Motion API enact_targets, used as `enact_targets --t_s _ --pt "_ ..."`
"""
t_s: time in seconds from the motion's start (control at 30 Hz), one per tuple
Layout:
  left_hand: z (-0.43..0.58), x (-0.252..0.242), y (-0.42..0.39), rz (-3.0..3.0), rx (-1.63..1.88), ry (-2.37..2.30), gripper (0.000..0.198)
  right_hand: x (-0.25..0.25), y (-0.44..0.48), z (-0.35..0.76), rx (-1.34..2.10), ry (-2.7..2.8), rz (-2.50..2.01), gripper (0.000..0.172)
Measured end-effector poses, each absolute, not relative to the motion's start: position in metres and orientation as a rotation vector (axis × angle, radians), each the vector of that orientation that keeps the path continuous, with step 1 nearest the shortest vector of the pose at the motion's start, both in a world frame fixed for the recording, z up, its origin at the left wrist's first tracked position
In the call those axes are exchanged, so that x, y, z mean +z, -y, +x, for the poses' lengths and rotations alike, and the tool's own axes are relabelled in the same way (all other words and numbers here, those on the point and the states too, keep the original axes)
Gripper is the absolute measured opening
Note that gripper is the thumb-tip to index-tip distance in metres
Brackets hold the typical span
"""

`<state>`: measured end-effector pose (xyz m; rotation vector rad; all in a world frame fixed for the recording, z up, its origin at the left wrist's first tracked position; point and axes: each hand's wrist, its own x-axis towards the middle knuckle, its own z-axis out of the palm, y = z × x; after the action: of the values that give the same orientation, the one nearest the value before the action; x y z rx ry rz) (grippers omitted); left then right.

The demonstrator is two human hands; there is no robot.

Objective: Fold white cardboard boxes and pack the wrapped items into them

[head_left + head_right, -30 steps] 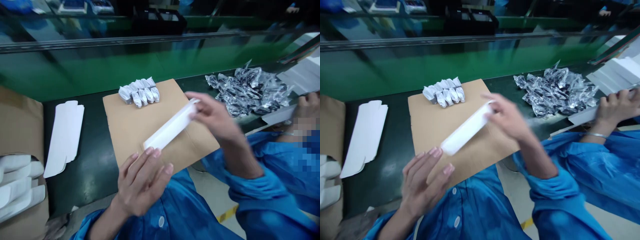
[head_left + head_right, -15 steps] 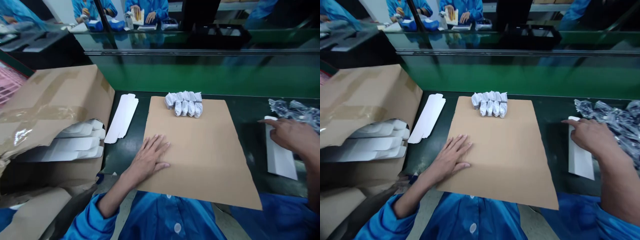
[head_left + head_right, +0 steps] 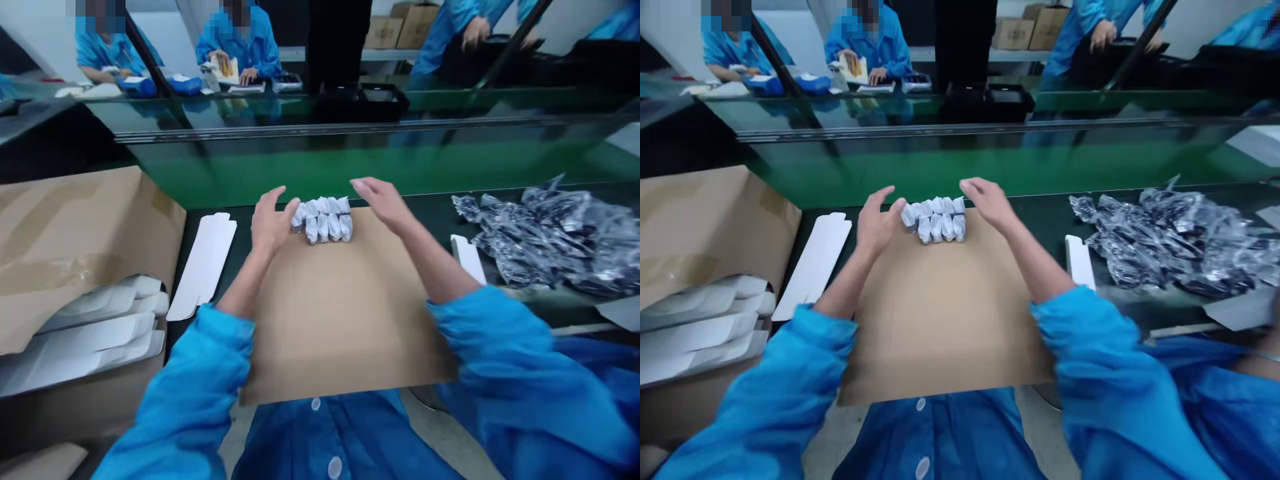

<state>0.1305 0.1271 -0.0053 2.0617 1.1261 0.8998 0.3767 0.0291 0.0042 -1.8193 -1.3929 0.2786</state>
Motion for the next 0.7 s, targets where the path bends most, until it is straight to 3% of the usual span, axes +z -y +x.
enact_targets --t_s 0.1,0.4,0.7 --pt "0.168 -0.020 -0.141 1.964 0.929 -1.129 0.047 -0.008 -0.063 0.356 0.244 1.276 -1.802 0.045" --pt "0.195 -0.043 -0.184 2.034 0.611 -0.777 0.032 -0.054 -0.079 0.362 0.329 1.383 -1.730 0.023" --pt "0.135 -0.036 -0.116 2.094 0.451 -0.809 0.030 -0.056 -0.019 0.298 0.477 1.350 -1.719 0.021"
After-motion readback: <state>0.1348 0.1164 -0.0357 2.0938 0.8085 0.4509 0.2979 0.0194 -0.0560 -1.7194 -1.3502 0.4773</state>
